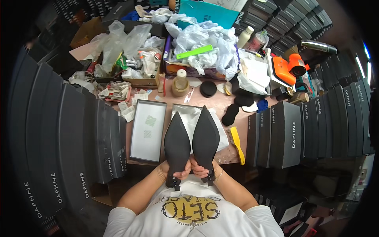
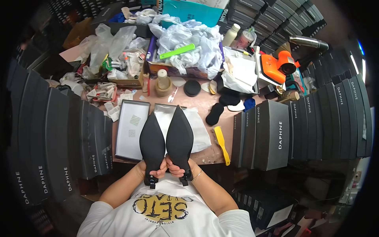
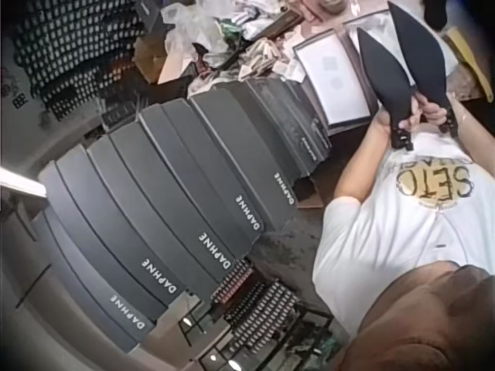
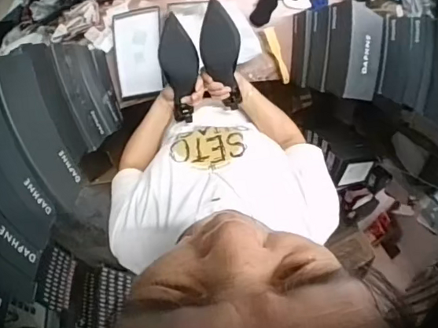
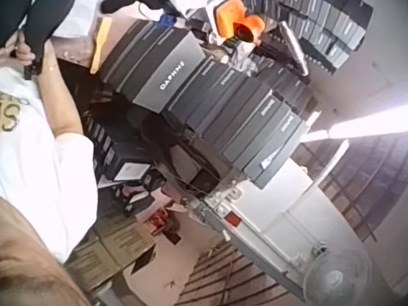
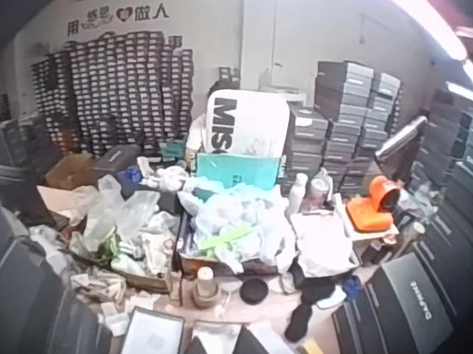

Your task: Inspecting pairs of high-heeled shoes and packing them into boxes with tissue paper.

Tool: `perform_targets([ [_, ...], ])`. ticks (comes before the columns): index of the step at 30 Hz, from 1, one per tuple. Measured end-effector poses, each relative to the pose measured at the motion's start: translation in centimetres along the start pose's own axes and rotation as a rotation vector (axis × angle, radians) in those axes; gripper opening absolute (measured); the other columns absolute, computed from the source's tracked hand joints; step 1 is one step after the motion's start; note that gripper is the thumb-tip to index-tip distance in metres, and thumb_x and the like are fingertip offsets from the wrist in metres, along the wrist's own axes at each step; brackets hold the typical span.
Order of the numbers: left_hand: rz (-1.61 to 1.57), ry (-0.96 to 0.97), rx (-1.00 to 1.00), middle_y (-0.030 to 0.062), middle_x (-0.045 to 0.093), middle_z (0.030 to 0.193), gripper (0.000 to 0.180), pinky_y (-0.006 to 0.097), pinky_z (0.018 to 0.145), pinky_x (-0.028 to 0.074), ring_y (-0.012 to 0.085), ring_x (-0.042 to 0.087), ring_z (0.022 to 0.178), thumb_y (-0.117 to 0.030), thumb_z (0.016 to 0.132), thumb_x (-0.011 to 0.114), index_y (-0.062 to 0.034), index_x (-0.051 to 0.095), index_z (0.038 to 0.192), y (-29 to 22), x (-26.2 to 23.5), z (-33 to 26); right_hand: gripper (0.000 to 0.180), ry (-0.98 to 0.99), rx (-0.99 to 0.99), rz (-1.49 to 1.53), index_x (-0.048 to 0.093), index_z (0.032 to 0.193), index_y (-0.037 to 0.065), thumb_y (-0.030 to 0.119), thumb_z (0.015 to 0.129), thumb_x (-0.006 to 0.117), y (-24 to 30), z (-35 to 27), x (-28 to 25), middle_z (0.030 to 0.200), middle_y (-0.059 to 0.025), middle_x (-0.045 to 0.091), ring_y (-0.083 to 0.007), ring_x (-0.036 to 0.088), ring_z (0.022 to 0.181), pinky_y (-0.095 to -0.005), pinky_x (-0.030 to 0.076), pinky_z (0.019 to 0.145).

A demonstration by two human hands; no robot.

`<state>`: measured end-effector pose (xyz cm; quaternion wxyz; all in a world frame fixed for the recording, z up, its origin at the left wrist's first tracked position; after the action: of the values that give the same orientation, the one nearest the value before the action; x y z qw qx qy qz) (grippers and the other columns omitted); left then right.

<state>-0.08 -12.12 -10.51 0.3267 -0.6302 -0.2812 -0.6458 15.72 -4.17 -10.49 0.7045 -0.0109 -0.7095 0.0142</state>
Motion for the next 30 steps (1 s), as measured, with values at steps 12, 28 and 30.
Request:
perform_targets([
  [12,0.035,-0.136,0.074,0.0118,0.058,0.073,0.037,0.021,0.043,0.032,0.0069,0.044,0.040,-0.035,0.093,0.048,0.0015,0.055,0.087,0.2,0.8,1.0,0.026,-0.459,-0.020,-0.098,0.050,0.093,0.003,0.027,0.096,0.044,3.3,-1.6,-2.4,0.064,-0.0032,0.046,-0.0115,0.045,0.045,-0.0250,0.037,0.041],
  [28,0.228,-0.743,0.277,0.0158,0.054,0.122,0.060,0.042,0.081,0.054,0.0270,0.059,0.101,-0.047,0.089,0.042,-0.0020,0.044,0.129,-3.0,1.1,4.2,0.042,-0.813,-0.439,-1.503,0.065,0.093,-0.002,0.040,0.086,0.062,8.5,0.3,1.6,0.085,-0.0187,0.063,-0.0246,0.061,0.084,-0.0333,0.048,0.071],
  [30,0.238,-0.685,0.262,0.0161,0.054,0.120,0.061,0.046,0.079,0.054,0.0290,0.060,0.099,-0.049,0.088,0.044,-0.0023,0.046,0.127,-2.5,0.4,4.6,0.049,-1.264,-0.674,-1.651,0.059,0.104,-0.003,0.040,0.082,0.065,12.5,-2.1,1.0,0.100,-0.0218,0.060,-0.0331,0.059,0.088,-0.0384,0.046,0.080],
])
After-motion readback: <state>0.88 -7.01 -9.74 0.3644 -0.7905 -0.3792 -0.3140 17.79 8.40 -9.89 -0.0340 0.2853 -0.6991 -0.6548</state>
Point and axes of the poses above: each hand's wrist, its own z-axis towards the middle knuckle, its own x-axis out of the palm, y = z × x, the point moved 1 cm from there along z, towards the middle knuckle
